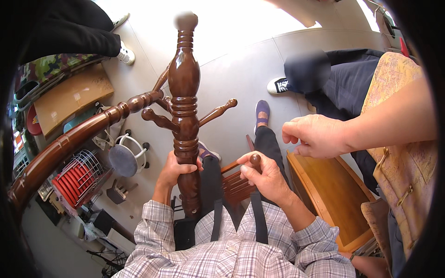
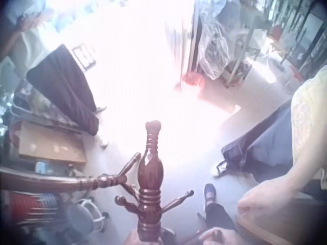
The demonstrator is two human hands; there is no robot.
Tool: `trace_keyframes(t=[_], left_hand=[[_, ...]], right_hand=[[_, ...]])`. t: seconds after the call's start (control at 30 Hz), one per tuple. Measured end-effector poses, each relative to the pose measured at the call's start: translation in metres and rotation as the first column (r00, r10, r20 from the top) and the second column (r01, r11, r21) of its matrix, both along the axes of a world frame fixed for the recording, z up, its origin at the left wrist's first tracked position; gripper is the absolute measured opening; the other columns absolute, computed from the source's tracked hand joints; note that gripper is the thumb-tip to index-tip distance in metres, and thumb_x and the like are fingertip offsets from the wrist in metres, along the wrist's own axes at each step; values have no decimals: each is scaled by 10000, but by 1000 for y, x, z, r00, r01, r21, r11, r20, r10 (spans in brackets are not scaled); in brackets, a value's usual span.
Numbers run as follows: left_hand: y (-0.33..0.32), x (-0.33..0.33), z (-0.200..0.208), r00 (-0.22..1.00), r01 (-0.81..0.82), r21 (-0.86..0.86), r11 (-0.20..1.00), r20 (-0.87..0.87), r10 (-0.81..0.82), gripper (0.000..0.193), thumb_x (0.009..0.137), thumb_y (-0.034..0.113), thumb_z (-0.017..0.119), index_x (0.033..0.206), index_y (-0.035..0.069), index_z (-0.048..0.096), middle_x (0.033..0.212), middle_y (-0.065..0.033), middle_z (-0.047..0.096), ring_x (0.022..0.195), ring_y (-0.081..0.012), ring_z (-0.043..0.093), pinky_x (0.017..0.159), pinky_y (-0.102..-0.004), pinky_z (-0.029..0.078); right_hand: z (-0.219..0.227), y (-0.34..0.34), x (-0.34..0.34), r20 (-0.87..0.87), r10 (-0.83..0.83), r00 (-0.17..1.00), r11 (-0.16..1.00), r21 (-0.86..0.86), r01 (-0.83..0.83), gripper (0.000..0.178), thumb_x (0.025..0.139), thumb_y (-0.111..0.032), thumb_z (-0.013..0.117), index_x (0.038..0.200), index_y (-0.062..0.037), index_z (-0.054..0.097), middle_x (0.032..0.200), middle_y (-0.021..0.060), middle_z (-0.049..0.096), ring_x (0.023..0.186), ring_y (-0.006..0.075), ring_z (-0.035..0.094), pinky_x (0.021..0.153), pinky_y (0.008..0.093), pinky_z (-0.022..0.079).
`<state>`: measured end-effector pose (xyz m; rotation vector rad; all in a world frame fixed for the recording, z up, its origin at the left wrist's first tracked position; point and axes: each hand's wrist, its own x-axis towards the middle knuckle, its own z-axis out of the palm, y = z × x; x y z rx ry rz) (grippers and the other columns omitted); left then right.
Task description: The person assembles wooden furniture parts by hand, inserting a dowel into a turned wooden leg and then attaching a crosspiece to the leg. The person handles the wooden leg, dowel, and crosspiece, aligning and fitting them together.
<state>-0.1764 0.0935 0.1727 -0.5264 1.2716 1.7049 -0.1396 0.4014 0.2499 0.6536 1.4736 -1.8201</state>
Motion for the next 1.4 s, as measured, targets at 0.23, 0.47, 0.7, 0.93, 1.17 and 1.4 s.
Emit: trace_keyframes(t=[0.23,0.47,0.7,0.93,1.17,1.4], left_hand=[[-14,18,23,988,-115,183,976,126,93,569,686,144,802,1181,-31,582,911,-160,708,821,-294,720,819,-429,605],[-17,7,8,972,-206,166,964,147,183,527,742,163,784,1187,-39,586,926,-164,716,820,-295,735,827,-418,626],[-6,-10,-12,947,-300,176,937,173,271,458,788,175,785,1150,-34,598,916,-169,724,799,-275,748,796,-420,644],[-1,-7,-27,921,-373,272,887,227,318,432,816,173,774,1153,-32,597,933,-177,730,843,-298,764,758,-416,663],[19,-25,-1,947,-322,308,895,114,301,429,845,180,757,1185,-25,595,954,-152,728,854,-278,750,792,-404,652],[44,-63,48,959,-249,154,956,-95,265,383,840,189,778,1118,-12,608,913,-149,729,814,-249,753,726,-377,652]], right_hand=[[-6,-4,-12,-107,23,994,999,50,-17,151,1043,-107,591,1122,-21,687,813,39,667,677,80,591,625,212,496],[-18,-16,7,11,-261,965,952,-164,259,211,1108,-187,534,1091,-19,660,961,99,680,869,164,663,938,367,583],[-15,-9,-11,-116,-353,928,902,-307,305,291,1094,-300,571,1187,-42,669,1070,117,728,1040,235,705,1020,419,564],[-8,-17,-1,-61,-89,994,994,-66,85,567,998,-268,736,1449,-11,509,1397,193,604,1298,259,609,1102,377,496],[-13,-84,42,290,184,939,897,-440,-40,834,983,-486,715,1547,-1,339,1476,212,497,1400,278,486,1166,416,405],[-21,-89,58,375,109,921,713,-675,190,805,918,-519,777,1476,-34,458,1352,136,621,1252,250,629,1093,438,513]])
